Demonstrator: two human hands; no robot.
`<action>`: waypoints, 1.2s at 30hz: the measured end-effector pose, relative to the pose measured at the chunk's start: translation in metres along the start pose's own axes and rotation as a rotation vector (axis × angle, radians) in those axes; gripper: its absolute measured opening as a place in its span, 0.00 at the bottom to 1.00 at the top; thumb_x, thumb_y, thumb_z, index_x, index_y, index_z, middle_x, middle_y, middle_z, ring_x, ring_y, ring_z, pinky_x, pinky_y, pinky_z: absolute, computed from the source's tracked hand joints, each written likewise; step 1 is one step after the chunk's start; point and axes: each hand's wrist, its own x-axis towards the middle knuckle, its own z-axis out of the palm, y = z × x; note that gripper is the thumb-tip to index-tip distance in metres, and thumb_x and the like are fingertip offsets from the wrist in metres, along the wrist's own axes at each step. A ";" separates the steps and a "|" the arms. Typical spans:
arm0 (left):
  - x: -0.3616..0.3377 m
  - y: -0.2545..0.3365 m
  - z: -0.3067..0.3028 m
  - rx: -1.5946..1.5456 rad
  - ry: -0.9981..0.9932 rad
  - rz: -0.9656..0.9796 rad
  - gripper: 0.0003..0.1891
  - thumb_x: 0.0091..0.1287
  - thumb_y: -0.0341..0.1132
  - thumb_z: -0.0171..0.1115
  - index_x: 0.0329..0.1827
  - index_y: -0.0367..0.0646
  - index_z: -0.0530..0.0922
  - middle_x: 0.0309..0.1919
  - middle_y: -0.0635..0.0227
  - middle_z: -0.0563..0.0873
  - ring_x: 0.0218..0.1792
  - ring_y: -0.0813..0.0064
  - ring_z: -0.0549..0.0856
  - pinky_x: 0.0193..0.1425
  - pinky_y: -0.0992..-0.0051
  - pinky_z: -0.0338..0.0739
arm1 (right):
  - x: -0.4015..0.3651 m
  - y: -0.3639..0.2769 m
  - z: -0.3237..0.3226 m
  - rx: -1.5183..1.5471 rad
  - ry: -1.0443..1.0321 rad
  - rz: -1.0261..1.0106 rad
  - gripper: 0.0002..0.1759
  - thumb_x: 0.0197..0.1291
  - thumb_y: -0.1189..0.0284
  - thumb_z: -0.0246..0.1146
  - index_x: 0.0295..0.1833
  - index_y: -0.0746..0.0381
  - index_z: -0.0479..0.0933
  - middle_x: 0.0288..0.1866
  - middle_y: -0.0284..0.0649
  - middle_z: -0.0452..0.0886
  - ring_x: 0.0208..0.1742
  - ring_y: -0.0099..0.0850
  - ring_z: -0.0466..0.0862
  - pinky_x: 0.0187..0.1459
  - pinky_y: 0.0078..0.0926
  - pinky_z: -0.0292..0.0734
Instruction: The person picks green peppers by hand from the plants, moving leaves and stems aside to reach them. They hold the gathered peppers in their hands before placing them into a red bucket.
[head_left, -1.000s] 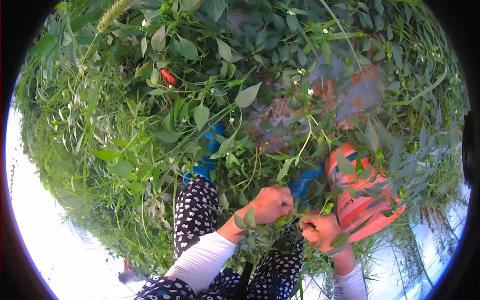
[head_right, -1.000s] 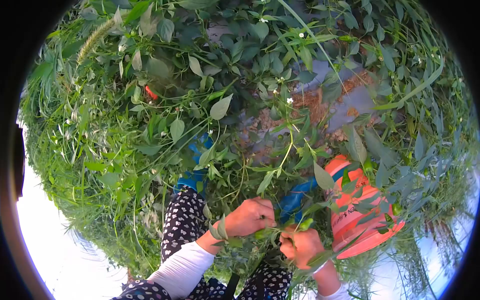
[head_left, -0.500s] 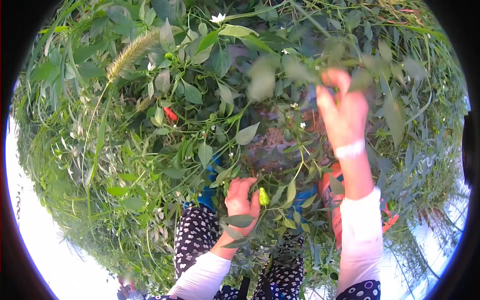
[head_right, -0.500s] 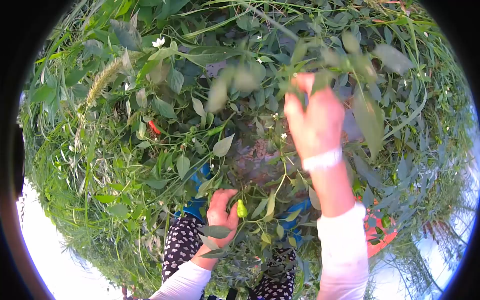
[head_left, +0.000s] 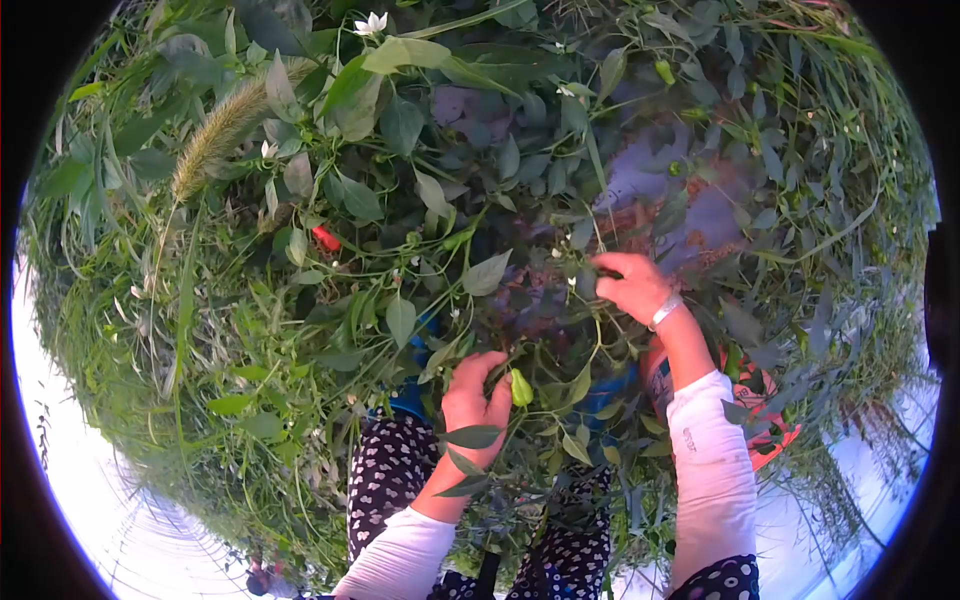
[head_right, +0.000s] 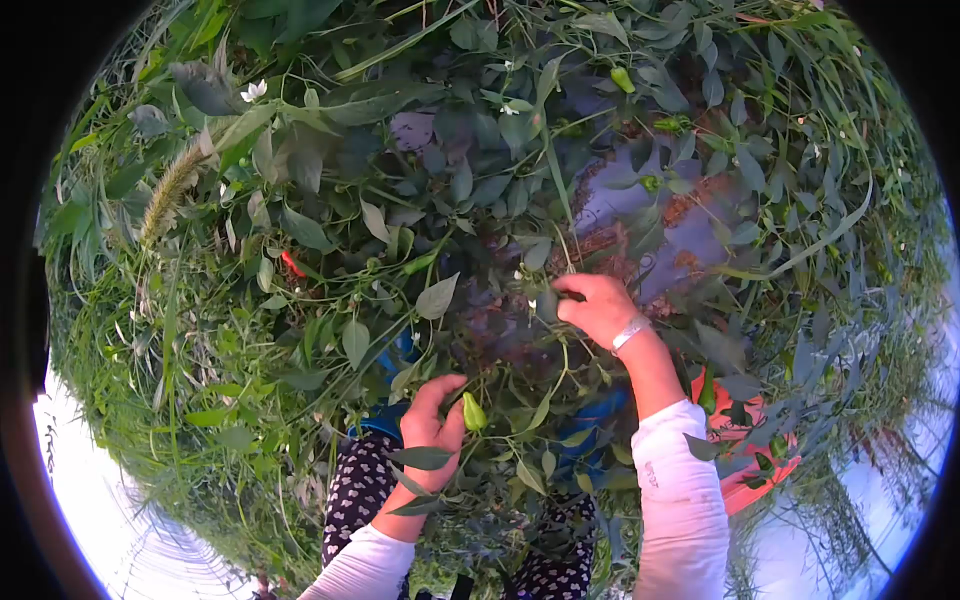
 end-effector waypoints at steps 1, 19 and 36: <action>0.000 0.001 0.001 0.009 0.000 -0.005 0.14 0.57 0.28 0.62 0.47 0.38 0.77 0.42 0.51 0.81 0.49 0.51 0.79 0.54 0.64 0.72 | -0.007 0.008 -0.001 0.098 -0.028 -0.035 0.24 0.46 0.62 0.69 0.50 0.60 0.78 0.42 0.46 0.83 0.42 0.39 0.82 0.49 0.30 0.73; 0.001 0.007 -0.002 -0.088 -0.048 -0.077 0.15 0.58 0.28 0.62 0.48 0.36 0.76 0.43 0.53 0.81 0.43 0.61 0.82 0.49 0.71 0.74 | 0.104 -0.088 -0.086 0.900 0.058 -0.440 0.26 0.53 0.82 0.56 0.60 0.57 0.72 0.45 0.33 0.78 0.31 0.18 0.70 0.33 0.18 0.67; -0.017 0.002 0.022 -0.652 -0.135 -0.250 0.11 0.67 0.28 0.56 0.50 0.35 0.76 0.41 0.71 0.81 0.43 0.83 0.77 0.49 0.83 0.70 | 0.000 -0.085 -0.144 1.395 0.162 -0.621 0.13 0.61 0.64 0.60 0.49 0.56 0.73 0.53 0.41 0.77 0.54 0.36 0.76 0.33 0.29 0.79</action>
